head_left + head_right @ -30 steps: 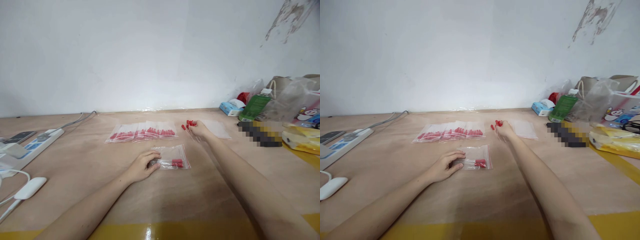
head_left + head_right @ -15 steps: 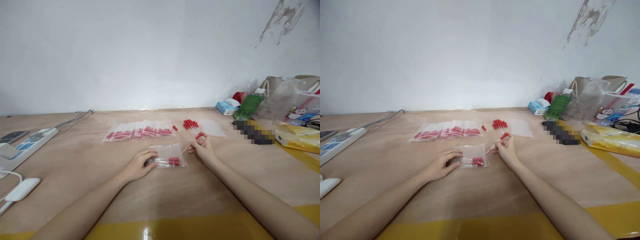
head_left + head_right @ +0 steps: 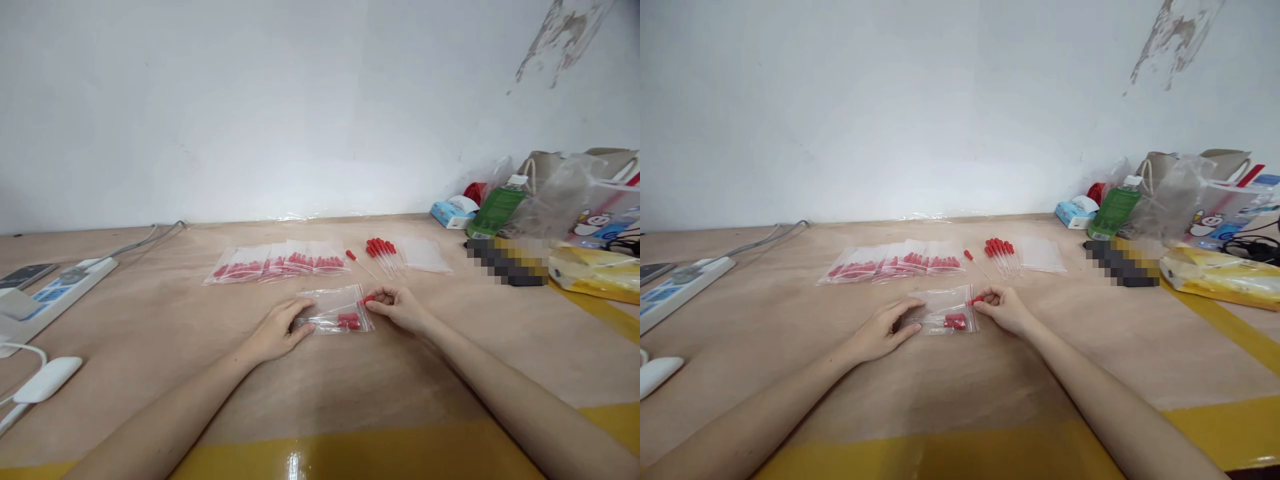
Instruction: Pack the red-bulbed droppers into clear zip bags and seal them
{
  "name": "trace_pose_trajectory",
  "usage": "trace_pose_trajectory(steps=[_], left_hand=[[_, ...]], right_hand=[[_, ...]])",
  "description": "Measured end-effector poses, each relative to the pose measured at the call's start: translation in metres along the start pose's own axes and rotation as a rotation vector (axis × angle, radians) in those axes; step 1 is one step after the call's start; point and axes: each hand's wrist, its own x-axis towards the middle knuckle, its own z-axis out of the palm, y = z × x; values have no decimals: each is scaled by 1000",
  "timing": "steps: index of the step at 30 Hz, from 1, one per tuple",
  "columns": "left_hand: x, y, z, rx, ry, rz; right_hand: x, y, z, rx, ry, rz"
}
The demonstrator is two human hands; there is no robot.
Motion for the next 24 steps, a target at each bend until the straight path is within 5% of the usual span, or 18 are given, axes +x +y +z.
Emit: trace_pose_trajectory(steps=[11, 21, 24], left_hand=[[0, -1, 1, 2, 11, 25], [2, -1, 1, -2, 3, 50], [2, -1, 0, -8, 2, 56]], right_hand=[[6, 0, 9, -187, 86, -89], [-3, -7, 16, 78, -141, 13], [6, -5, 6, -61, -62, -29]])
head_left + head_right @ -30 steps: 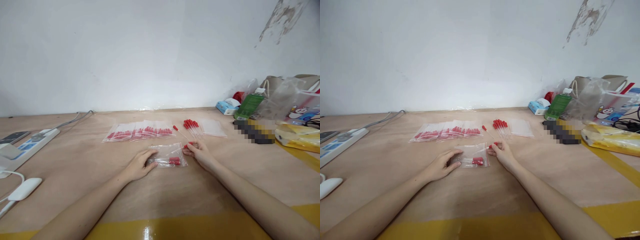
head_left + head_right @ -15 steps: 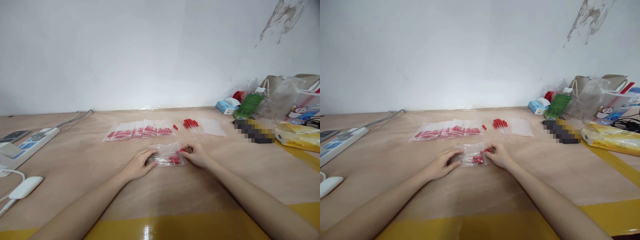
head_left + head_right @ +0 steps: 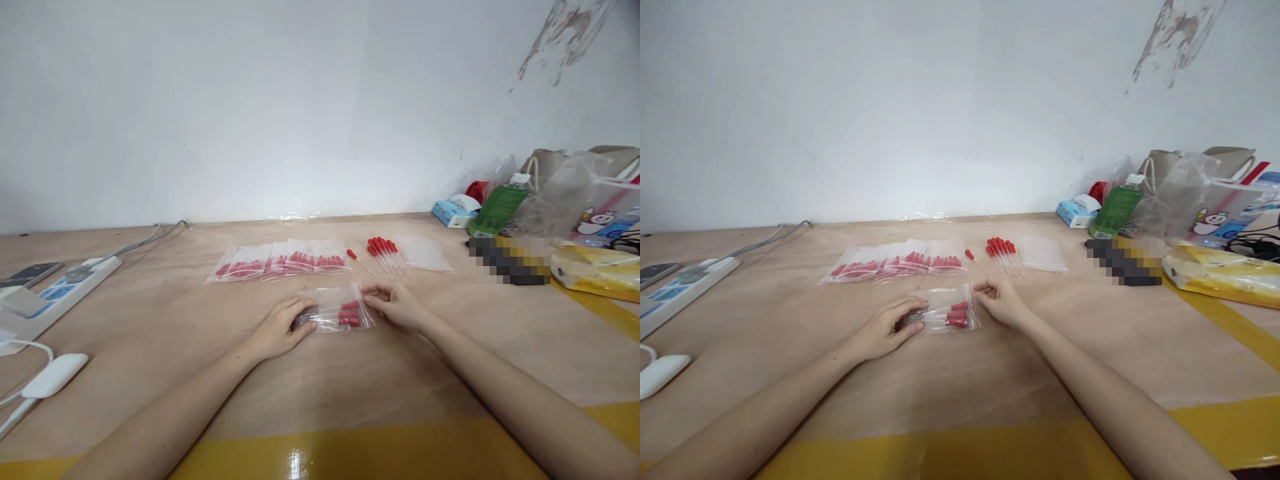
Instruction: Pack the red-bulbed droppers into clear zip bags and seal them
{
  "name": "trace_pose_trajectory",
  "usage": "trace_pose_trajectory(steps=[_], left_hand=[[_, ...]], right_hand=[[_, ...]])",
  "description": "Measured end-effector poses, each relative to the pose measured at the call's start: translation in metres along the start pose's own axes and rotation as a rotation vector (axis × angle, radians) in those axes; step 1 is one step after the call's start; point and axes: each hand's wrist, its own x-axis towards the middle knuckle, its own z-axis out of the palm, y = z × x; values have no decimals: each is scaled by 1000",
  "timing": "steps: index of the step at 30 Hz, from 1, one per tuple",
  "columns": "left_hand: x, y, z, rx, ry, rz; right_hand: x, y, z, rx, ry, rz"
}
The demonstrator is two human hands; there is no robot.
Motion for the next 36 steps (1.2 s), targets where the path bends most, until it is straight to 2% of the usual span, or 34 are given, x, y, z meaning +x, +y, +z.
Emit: trace_pose_trajectory(steps=[4, 7, 11, 14, 17, 20, 23, 25, 28, 33, 36], left_hand=[[0, -1, 0, -14, 0, 29], [0, -3, 1, -19, 4, 35], [-1, -4, 2, -31, 11, 39], [-1, -3, 1, -31, 4, 27], [-1, -3, 1, -31, -2, 16], [-1, -3, 1, -27, 17, 22], [0, -3, 2, -17, 15, 26], [0, -3, 1, -12, 5, 22], [0, -2, 1, -12, 0, 18], [0, -2, 0, -8, -7, 19], [-1, -2, 1, 5, 5, 9]], right_hand=[[28, -2, -15, -447, 227, -144], [56, -10, -12, -702, 285, -101], [86, -22, 0, -748, 261, 103], [86, -27, -4, -729, 260, 113], [63, -28, -21, -533, 280, 24], [34, -21, -30, -47, 254, 10], [15, -9, -23, 256, 366, 17], [11, -1, -14, 339, 444, 10], [12, 6, -1, 383, 480, -3], [11, 7, 11, 444, 469, -11], [7, 8, 14, 488, 402, 7]])
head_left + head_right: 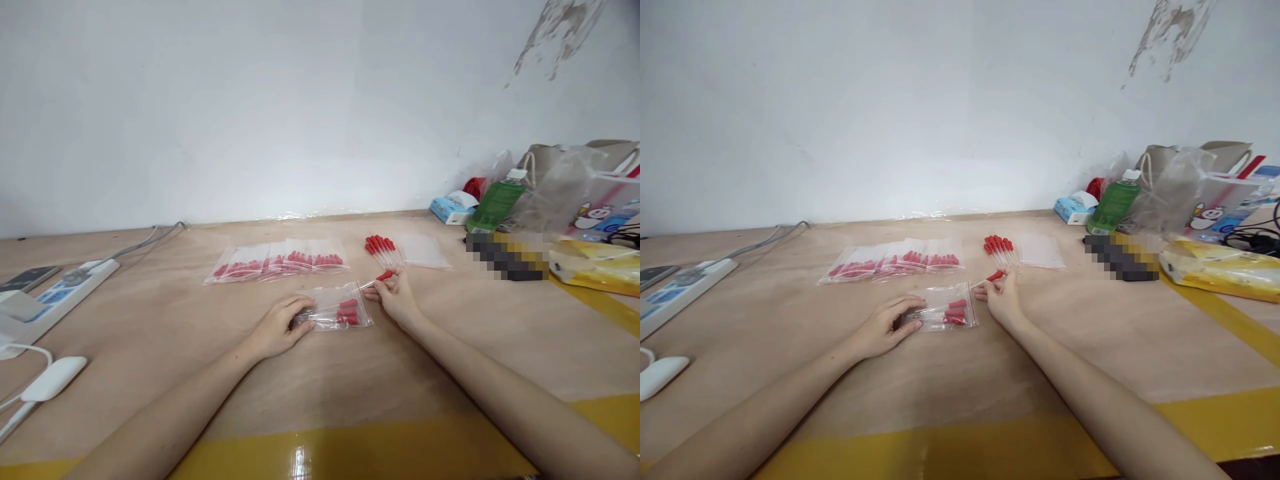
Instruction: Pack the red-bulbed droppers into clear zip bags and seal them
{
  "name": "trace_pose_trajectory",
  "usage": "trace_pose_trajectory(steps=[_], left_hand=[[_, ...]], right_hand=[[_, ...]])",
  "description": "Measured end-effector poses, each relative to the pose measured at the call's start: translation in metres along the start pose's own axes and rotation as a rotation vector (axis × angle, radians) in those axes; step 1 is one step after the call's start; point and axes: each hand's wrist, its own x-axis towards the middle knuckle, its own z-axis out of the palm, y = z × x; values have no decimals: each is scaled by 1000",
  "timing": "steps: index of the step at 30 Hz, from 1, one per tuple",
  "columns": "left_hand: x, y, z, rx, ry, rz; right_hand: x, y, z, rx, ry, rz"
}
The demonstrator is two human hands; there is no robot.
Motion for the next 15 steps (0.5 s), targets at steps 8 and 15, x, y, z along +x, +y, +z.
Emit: trace_pose_trajectory(steps=[8, 15], left_hand=[[-1, 1, 1, 19, -1, -48], [-1, 1, 1, 22, 12, -34]], right_hand=[[-9, -1, -1, -292, -282, -95], [-10, 0, 3, -426, -415, -111]])
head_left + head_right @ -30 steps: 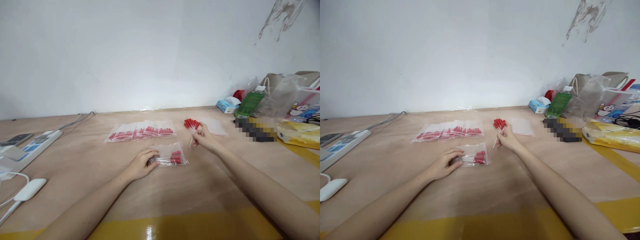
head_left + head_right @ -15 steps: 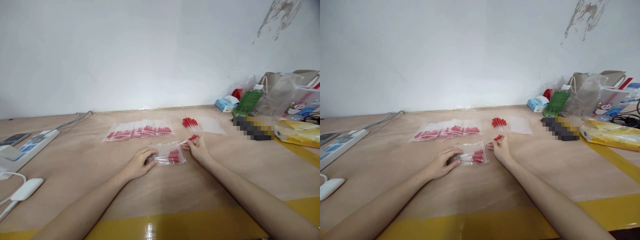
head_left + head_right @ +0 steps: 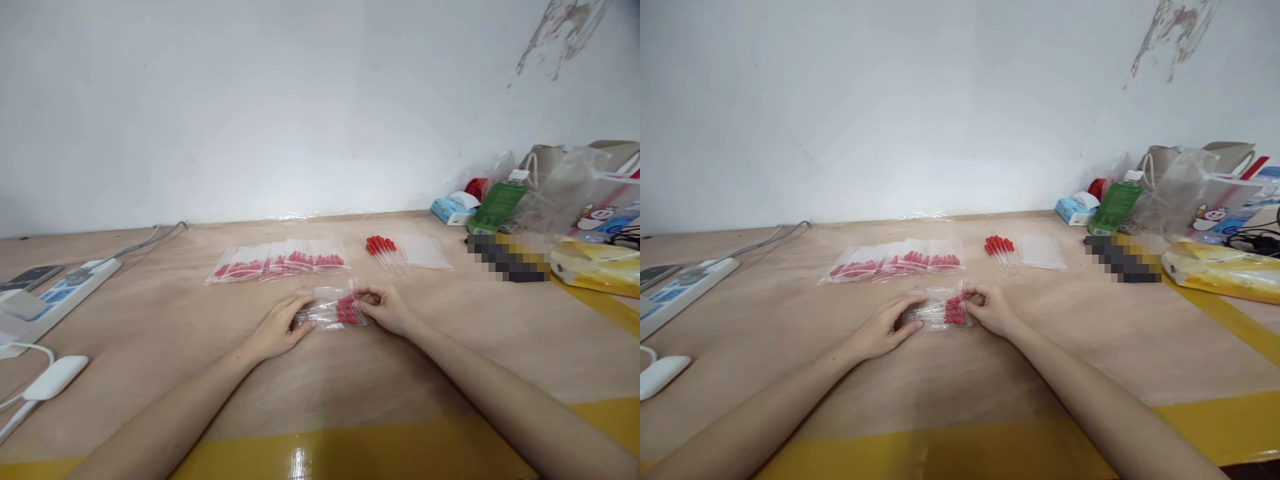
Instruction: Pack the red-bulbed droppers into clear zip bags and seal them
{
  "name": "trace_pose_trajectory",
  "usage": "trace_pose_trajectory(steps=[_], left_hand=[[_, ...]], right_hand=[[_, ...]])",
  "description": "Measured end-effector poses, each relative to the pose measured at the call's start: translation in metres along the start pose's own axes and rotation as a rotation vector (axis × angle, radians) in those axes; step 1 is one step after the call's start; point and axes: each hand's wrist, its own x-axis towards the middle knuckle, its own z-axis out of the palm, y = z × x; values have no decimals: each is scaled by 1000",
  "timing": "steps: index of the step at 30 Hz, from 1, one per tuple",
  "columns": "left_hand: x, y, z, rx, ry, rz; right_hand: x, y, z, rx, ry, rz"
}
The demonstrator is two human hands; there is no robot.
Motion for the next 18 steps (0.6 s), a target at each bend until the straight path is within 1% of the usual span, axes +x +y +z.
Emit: trace_pose_trajectory(steps=[2, 5, 8, 12, 15, 18], left_hand=[[0, 0, 0, -1, -10, -3], [0, 0, 0, -5, -17, -9], [0, 1, 0, -3, -13, -13], [0, 1, -1, -1, -14, -16], [0, 1, 0, 2, -13, -13], [0, 0, 0, 10, -7, -15]], right_hand=[[1, 1, -2, 4, 8, 24], [2, 2, -4, -2, 88, 35], [1, 1, -2, -53, 122, -5], [0, 0, 2, -232, 159, -109], [3, 1, 2, -371, 117, -206], [5, 2, -3, -474, 20, -218]])
